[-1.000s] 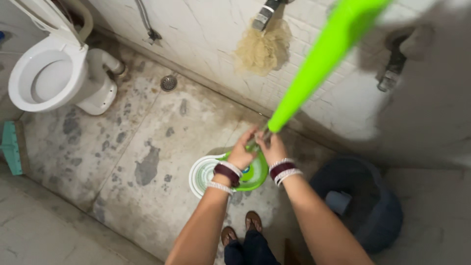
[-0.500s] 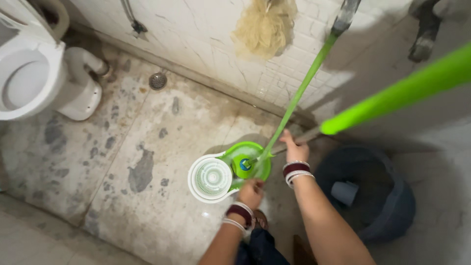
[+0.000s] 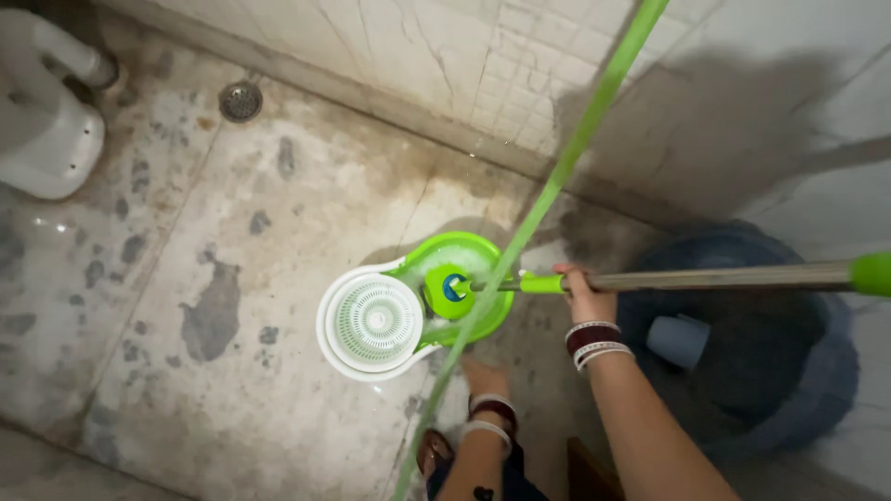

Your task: The person gathers clothes from a railing, carries them to a bedroom, and then assembles and fills a mop bucket with water in a bathroom using a faucet.

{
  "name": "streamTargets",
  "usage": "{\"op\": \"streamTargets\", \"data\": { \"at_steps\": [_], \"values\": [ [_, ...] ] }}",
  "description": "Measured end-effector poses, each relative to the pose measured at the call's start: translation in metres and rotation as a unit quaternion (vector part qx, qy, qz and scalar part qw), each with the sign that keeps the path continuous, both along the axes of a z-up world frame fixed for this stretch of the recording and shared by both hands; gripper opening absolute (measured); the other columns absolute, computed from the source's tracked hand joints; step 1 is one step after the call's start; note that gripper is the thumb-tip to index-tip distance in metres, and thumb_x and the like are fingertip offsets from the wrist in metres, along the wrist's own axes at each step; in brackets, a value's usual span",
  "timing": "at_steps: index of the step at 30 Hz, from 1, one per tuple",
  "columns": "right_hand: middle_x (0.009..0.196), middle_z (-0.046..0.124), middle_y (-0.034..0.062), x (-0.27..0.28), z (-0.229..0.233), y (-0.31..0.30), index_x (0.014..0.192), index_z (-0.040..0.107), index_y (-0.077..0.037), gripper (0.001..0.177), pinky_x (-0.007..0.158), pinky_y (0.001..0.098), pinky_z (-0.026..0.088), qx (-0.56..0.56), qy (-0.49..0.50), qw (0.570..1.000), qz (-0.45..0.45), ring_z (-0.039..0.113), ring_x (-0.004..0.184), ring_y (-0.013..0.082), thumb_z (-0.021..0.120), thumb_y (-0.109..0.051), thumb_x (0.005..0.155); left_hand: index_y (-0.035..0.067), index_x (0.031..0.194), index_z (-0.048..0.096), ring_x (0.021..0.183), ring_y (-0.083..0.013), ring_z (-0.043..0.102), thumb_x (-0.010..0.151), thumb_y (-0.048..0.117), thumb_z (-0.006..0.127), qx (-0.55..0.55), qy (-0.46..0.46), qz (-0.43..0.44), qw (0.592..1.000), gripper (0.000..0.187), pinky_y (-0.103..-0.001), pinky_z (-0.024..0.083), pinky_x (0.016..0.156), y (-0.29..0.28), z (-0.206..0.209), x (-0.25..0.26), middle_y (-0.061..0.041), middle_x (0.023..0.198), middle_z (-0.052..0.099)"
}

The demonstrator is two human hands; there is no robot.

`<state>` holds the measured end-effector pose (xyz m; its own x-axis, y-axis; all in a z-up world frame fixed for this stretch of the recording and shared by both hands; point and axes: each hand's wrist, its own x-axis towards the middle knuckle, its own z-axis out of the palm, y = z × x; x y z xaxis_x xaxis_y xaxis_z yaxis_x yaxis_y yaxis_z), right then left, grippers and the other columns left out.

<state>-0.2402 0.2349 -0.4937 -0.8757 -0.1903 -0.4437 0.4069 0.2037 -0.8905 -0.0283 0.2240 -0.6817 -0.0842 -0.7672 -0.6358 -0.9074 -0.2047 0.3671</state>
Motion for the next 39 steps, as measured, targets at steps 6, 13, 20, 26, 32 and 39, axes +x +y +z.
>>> {"op": "streamTargets", "data": {
  "at_steps": [6, 13, 20, 26, 32, 39],
  "values": [
    [0.099, 0.078, 0.0106, -0.013, 0.008, 0.002, 0.091, 0.074, 0.001, 0.017, 0.080, 0.0274, 0.056, -0.028, 0.061, 0.997, 0.026, 0.070, 0.088, 0.0145, 0.059, -0.006, 0.093, -0.005, 0.159, 0.010, 0.149, -0.0546, 0.024, 0.084, 0.060, 0.074, -0.239, -0.179, 0.242, 0.923, 0.119, -0.065, 0.036, 0.111, -0.127, -0.085, 0.075, -0.040, 0.160, 0.018],
    [0.096, 0.077, 0.0138, -0.016, -0.006, 0.005, 0.091, 0.070, 0.004, 0.015, 0.088, 0.0320, 0.057, -0.052, 0.080, 0.995, 0.026, 0.073, 0.092, 0.0204, 0.058, -0.005, 0.093, -0.006, 0.151, 0.033, 0.121, -0.0490, 0.063, 0.075, 0.046, 0.081, -0.032, -0.012, 0.422, 0.906, 0.104, -0.054, 0.054, 0.099, -0.202, -0.028, 0.128, -0.032, 0.147, 0.045],
    [0.100, 0.076, 0.0100, -0.011, -0.019, 0.010, 0.094, 0.072, -0.003, 0.014, 0.085, 0.0408, 0.056, -0.059, -0.019, 0.998, -0.005, 0.071, 0.098, 0.0214, 0.065, -0.014, 0.089, -0.009, 0.121, 0.055, 0.100, -0.0461, 0.065, 0.080, 0.028, 0.086, -0.210, -0.008, 0.409, 0.888, 0.063, -0.054, 0.051, 0.089, -0.166, 0.064, 0.092, -0.030, 0.112, 0.063],
    [0.127, 0.064, 0.0080, 0.014, -0.012, 0.004, 0.114, 0.069, -0.014, 0.041, 0.091, 0.0567, 0.052, -0.002, -0.166, 0.985, -0.052, 0.059, 0.122, 0.0321, 0.079, -0.034, 0.080, 0.000, 0.125, 0.060, 0.096, -0.0380, 0.068, 0.087, 0.021, 0.070, -0.210, 0.267, 0.006, 0.940, 0.045, -0.047, 0.054, 0.085, -0.051, 0.118, 0.024, -0.022, 0.109, 0.070],
    [0.149, 0.039, 0.0170, 0.028, -0.022, 0.006, 0.160, 0.030, -0.028, 0.098, 0.114, 0.0675, 0.032, -0.018, -0.310, 0.951, -0.001, 0.057, 0.132, 0.0437, 0.067, -0.069, 0.078, 0.004, 0.128, 0.051, 0.110, -0.0447, 0.060, 0.080, 0.025, 0.073, -0.094, 0.157, -0.058, 0.981, 0.057, -0.053, 0.046, 0.096, -0.066, 0.127, -0.036, -0.025, 0.115, 0.065],
    [0.141, 0.062, 0.0205, 0.059, -0.038, -0.026, 0.160, 0.017, -0.035, 0.108, 0.117, 0.0698, 0.009, -0.055, -0.354, 0.931, 0.071, 0.058, 0.132, 0.0340, 0.057, -0.079, 0.070, 0.010, 0.162, 0.024, 0.134, -0.0400, 0.043, 0.077, 0.035, 0.071, -0.111, 0.048, -0.036, 0.992, 0.100, -0.061, 0.026, 0.110, -0.047, 0.157, -0.034, -0.022, 0.150, 0.048]
  ]
}}
